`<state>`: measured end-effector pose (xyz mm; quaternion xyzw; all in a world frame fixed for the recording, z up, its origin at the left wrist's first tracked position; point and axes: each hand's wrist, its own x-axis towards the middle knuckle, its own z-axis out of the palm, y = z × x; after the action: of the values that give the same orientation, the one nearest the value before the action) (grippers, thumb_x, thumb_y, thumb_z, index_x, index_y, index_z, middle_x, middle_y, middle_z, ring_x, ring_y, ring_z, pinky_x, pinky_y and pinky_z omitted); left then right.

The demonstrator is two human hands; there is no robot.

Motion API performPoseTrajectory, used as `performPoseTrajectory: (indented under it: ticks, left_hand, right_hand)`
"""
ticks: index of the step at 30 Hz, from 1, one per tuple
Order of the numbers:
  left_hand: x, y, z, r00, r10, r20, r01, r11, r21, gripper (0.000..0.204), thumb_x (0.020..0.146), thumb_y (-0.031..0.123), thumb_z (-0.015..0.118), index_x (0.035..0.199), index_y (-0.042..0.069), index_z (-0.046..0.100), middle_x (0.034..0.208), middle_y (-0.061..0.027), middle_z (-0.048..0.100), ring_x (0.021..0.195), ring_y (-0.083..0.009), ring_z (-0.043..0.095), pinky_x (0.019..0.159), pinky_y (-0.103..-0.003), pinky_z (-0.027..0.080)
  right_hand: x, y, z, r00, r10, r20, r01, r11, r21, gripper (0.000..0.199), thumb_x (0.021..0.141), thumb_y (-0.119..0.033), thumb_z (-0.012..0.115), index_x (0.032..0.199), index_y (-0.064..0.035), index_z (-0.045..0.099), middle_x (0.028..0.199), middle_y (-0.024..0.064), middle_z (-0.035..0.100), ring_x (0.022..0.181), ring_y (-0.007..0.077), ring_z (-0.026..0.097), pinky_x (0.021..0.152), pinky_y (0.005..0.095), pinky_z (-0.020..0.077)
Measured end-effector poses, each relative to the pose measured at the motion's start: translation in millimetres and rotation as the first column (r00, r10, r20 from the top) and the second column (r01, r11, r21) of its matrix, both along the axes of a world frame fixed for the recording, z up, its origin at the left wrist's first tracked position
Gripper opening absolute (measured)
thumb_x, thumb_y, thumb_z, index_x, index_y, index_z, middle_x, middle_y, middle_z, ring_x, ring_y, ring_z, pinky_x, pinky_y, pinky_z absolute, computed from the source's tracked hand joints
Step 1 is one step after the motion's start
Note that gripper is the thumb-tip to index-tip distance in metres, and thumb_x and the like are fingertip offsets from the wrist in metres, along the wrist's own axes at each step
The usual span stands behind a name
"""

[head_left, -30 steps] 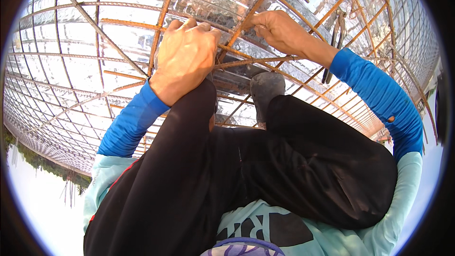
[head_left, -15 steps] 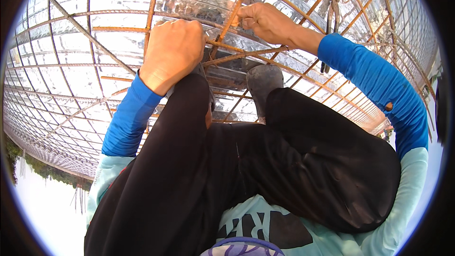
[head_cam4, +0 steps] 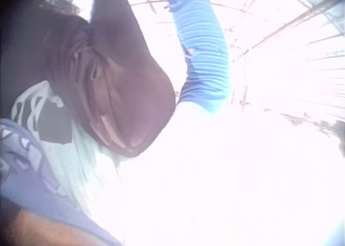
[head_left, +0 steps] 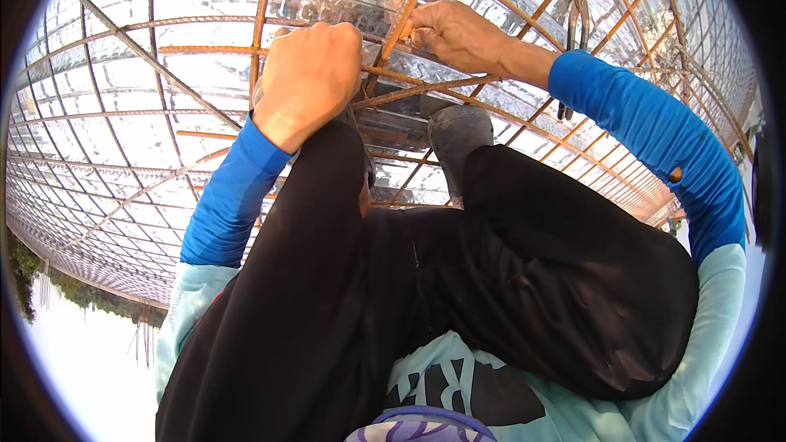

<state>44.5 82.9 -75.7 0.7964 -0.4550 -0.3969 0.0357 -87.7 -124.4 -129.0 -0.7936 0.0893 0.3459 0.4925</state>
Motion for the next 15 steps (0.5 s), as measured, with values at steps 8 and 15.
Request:
performPoseTrajectory:
  ticks: [8, 15]
  left_hand:
    - [-6.4, -1.0, 9.0, 0.998, -0.033, 0.062, 0.042, 0.989, -0.142, 0.014, 0.096, 0.018, 0.064, 0.092, 0.007, 0.071, 0.088, -0.0146, 0.074, 0.092, -0.0363, 0.07, 0.084, -0.049, 0.053]
    - [-33.7, -8.3, 13.0, 0.991, -0.04, 0.128, 0.072, 0.963, -0.258, 0.012, 0.084, 0.012, 0.066, 0.092, 0.005, 0.071, 0.1, -0.0138, 0.071, 0.113, -0.0303, 0.062, 0.093, -0.043, 0.047]
  right_hand:
    - [25.7, 1.7, 29.9, 0.968, 0.249, -0.025, -0.246, 0.931, -0.268, 0.016, 0.091, -0.005, 0.06, 0.089, 0.0048, 0.073, 0.082, 0.0279, 0.069, 0.083, 0.0456, 0.069, 0.08, 0.0506, 0.0566]
    - [54.3, 6.5, 61.8, 0.969, 0.2, -0.149, -0.219, 0.967, -0.129, 0.018, 0.082, -0.002, 0.057, 0.082, 0.006, 0.072, 0.072, 0.0227, 0.068, 0.064, 0.0314, 0.067, 0.063, 0.0426, 0.0533]
